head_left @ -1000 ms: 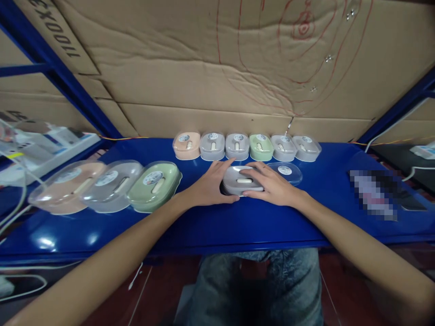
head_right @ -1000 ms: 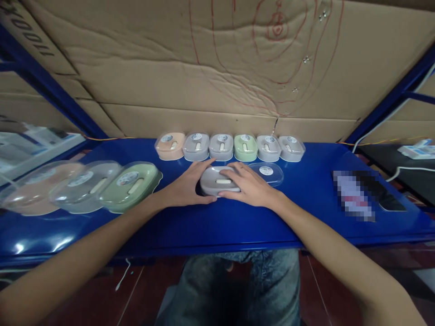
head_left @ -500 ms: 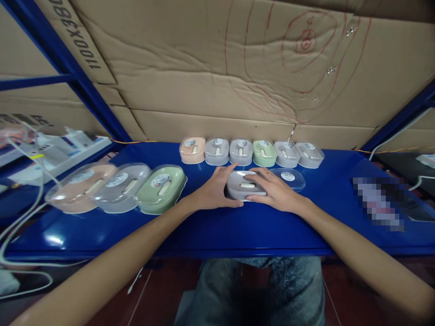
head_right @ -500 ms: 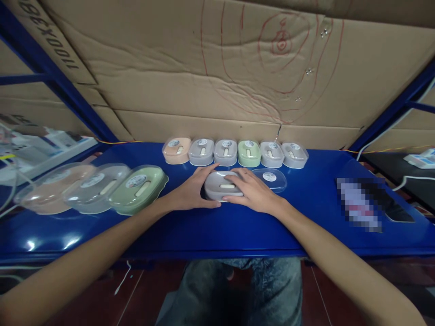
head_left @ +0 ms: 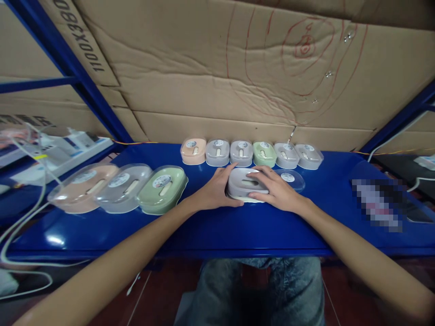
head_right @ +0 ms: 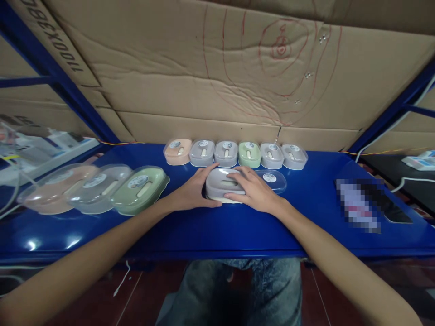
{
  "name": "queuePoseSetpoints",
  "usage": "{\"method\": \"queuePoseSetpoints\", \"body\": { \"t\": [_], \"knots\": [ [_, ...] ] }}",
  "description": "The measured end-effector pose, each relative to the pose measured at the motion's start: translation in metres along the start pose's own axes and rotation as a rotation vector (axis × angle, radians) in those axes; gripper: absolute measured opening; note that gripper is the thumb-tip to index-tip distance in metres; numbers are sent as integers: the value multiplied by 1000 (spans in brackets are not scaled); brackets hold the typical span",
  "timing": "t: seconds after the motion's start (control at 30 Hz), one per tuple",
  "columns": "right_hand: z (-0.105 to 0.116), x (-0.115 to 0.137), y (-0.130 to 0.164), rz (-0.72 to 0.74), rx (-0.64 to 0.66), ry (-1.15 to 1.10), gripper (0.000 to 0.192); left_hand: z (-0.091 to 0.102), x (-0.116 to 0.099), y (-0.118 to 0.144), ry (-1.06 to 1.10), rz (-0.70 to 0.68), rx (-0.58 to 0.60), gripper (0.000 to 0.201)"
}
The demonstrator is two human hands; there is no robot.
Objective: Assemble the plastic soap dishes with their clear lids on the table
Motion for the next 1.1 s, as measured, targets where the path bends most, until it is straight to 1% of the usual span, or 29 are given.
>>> {"method": "queuePoseSetpoints", "body": {
  "t": [0.13,0.27,0.37,0.53,0.7,0.9,1.1],
  "knots": [
    [6,-3,0,-10,-33,-3,57,3,-3,0,38,-19,-3,138],
    [12,-7,1,-11,-109,14,56,6,-5,-1,38,-58,-1,137],
    [13,-9,2,-6,-155,30,56,9,-3,-2,37,-51,-1,140],
    [12,-9,2,3,-192,30,56,10,-3,-2,25,-97,7,137],
    [15,-15,4,-37,-237,23,56,10,-1,-3,17,-78,24,141],
    [20,-19,7,-55,-324,11,56,10,-3,-2,24,-85,34,140],
    [20,-20,7,-44,-334,-1,54,11,-4,-2,20,-98,50,137]
  ]
}}
Point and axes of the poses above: each hand's wrist, its own y-axis away from the middle knuckle, its own z-axis out of the back of the hand, x = y × z, the point moved 6 cm from there along -y, towards the middle knuckle, and after that the axes turned 9 degrees about z, right-handed, at the moved point
